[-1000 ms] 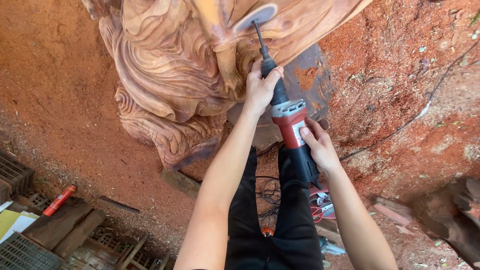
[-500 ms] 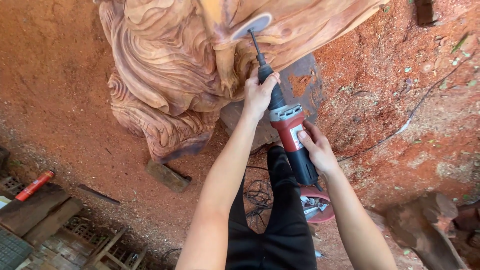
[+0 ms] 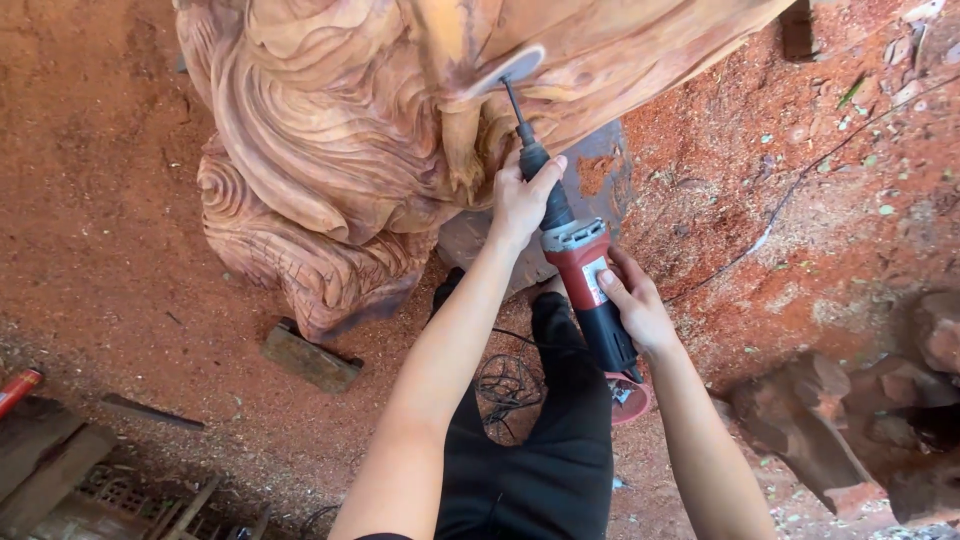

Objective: Using a power sander to smooth the surface of a large, intricate wood sculpture.

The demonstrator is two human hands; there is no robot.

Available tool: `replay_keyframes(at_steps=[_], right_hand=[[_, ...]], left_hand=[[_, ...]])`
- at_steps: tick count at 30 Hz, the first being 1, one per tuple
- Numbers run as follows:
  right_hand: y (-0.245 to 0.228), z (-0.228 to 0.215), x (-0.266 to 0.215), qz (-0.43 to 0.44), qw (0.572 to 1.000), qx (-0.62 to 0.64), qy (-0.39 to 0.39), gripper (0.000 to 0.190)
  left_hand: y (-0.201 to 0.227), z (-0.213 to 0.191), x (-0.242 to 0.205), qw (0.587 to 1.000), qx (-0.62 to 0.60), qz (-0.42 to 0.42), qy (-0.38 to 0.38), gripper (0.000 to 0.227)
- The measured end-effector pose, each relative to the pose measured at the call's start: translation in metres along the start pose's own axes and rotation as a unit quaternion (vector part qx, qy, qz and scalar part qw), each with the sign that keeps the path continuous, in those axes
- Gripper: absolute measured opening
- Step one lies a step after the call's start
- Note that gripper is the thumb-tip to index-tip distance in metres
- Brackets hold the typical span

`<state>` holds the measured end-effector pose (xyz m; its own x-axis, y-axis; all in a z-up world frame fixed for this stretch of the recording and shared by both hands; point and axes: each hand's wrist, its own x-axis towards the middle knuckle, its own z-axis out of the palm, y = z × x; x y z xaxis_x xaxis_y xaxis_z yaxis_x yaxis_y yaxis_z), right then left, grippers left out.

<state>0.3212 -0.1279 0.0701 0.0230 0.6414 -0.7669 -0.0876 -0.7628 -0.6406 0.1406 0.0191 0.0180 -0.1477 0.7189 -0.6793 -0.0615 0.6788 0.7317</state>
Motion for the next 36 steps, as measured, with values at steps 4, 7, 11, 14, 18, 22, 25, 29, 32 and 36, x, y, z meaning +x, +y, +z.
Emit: replay_keyframes(at_steps=[4,7,11,14,18,22,25,29,32,36], right_hand=[[0.017,0.0,0.004,-0.001,1.0,0.002,0.003,0.069],[0.008,0.0,0.004,-0.005,1.0,0.017,0.001,0.067],[0.013,-0.017,0.007,-0.001,1.0,0.023,-0.008,0.065],[0.018,-0.022,0.009,-0.005,0.999,0.034,0.0,0.063],[0.023,-0.028,0.012,-0.006,0.998,0.056,-0.003,0.062],[0.031,-0.034,0.018,-0.007,0.998,0.067,-0.009,0.066],[0.029,-0.03,0.019,-0.009,0.998,0.062,-0.022,0.066],[0.028,-0.024,0.022,-0.007,0.997,0.065,-0.034,0.069],[0.027,-0.02,0.023,0.003,0.998,0.048,-0.039,0.072],[0.022,-0.024,0.026,0.013,0.999,0.01,-0.047,0.076]], left_hand=[[0.009,-0.001,-0.004,1.0,0.018,-0.004,0.009,0.029],[0.016,0.008,-0.008,1.0,0.008,0.002,0.011,0.028],[0.007,0.024,-0.008,1.0,0.014,0.015,0.011,0.025],[0.016,0.033,-0.009,0.999,0.025,0.027,0.008,0.026],[0.029,0.04,-0.012,0.999,0.037,0.037,0.007,0.024],[0.011,0.042,-0.008,0.999,0.039,0.024,0.018,0.026],[0.008,0.037,-0.009,0.998,0.028,0.034,0.036,0.024],[-0.01,0.029,-0.001,0.999,0.017,0.021,0.043,0.027],[-0.012,0.02,-0.001,0.998,0.01,0.016,0.057,0.027],[-0.011,0.014,0.003,0.996,0.002,0.022,0.081,0.032]])
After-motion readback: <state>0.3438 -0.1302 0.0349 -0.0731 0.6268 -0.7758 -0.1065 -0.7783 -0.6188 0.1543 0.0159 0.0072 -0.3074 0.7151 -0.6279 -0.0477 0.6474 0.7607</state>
